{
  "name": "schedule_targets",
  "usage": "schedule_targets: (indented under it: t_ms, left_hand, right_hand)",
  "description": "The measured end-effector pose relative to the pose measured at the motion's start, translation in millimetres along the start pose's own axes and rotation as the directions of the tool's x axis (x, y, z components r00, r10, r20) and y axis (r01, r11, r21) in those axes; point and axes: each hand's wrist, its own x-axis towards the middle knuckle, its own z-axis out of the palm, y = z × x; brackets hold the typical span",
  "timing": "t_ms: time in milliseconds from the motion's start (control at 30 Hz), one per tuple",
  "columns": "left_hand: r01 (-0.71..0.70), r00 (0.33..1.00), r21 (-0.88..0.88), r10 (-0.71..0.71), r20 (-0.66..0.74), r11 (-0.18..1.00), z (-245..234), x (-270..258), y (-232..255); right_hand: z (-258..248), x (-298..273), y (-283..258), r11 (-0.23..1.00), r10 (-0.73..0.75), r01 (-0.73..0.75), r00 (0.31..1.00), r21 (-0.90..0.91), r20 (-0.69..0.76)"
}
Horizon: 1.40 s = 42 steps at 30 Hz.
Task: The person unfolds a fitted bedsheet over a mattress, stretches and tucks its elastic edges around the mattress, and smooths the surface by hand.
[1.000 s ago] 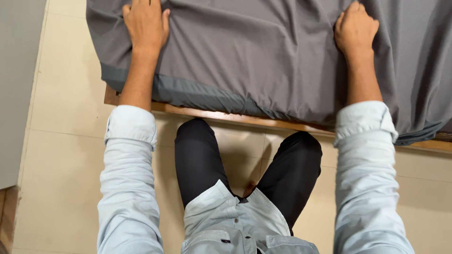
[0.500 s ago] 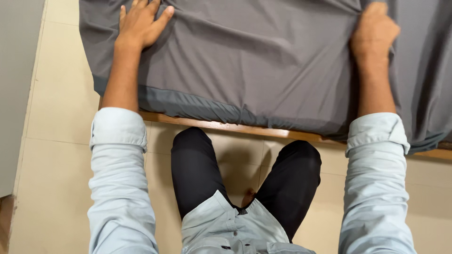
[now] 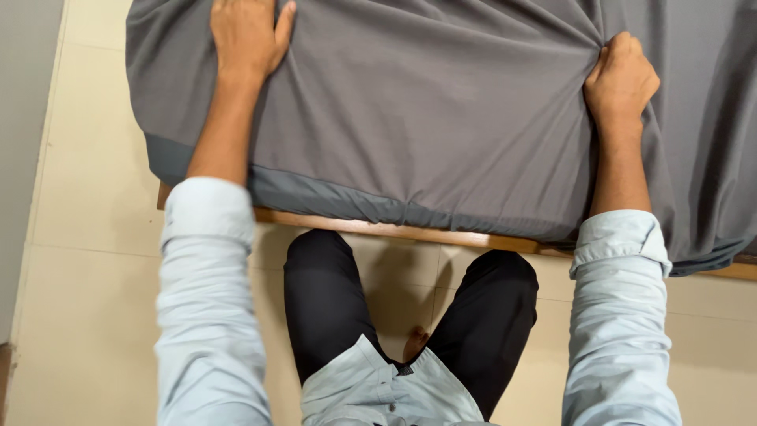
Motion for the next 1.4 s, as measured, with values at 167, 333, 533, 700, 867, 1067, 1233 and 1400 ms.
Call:
schedule_targets:
  t_ms: [167, 333, 533, 700, 867, 1067, 1233, 1400]
  left_hand:
    - [-0.102, 0.975, 0.04, 0.108, -0.193, 0.994, -82.9, -112.7, 3.7]
    - [0.162, 0.963, -0.046, -0.168, -0.212, 0.986, -139.3, -218.2, 0.3]
    - [0.137, 0.955, -0.12, -0.164, -0.247, 0.983, -135.0, -228.0, -14.7]
    - [0.152, 0.976, -0.043, -0.157, -0.151, 0.987, -136.0, -220.9, -25.3]
    - [0.157, 0.985, 0.095, -0.148, -0.093, 0.983, -149.7, -260.5, -22.8]
    - [0.341, 0.862, -0.62, -0.498, -0.094, 0.707, -128.9, -286.7, -50.8]
    - [0.397, 0.882, -0.491, -0.47, -0.029, 0.776, -87.2, -284.6, -75.2]
    - [0.431, 0.891, -0.26, -0.453, -0.028, 0.864, -81.3, -300.1, -93.7]
  right_hand:
    - [12.2, -0.8, 10.1, 0.999, -0.044, 0.045, 0.998, 0.022, -0.051]
    - [-34.7, 16.4, 10.4, 0.973, 0.04, -0.072, 0.988, 0.22, 0.148]
    - [-141.2, -46.3, -126.1, 0.846, -0.291, 0.14, 0.93, 0.515, 0.225]
    - [-166.1, -100.0, -212.1, 0.776, -0.42, 0.189, 0.866, 0.601, 0.271]
    - [-151.4, -101.0, -205.5, 0.712, -0.3, 0.025, 0.915, 0.702, 0.271]
    - [-138.3, -105.6, -206.6, 0.783, -0.273, 0.082, 0.936, 0.616, 0.222]
    - [-140.6, -107.2, -204.7, 0.751, -0.298, 0.107, 0.936, 0.651, 0.19]
    - [-141.2, -105.9, -204.4, 0.751, -0.281, 0.073, 0.935, 0.656, 0.217]
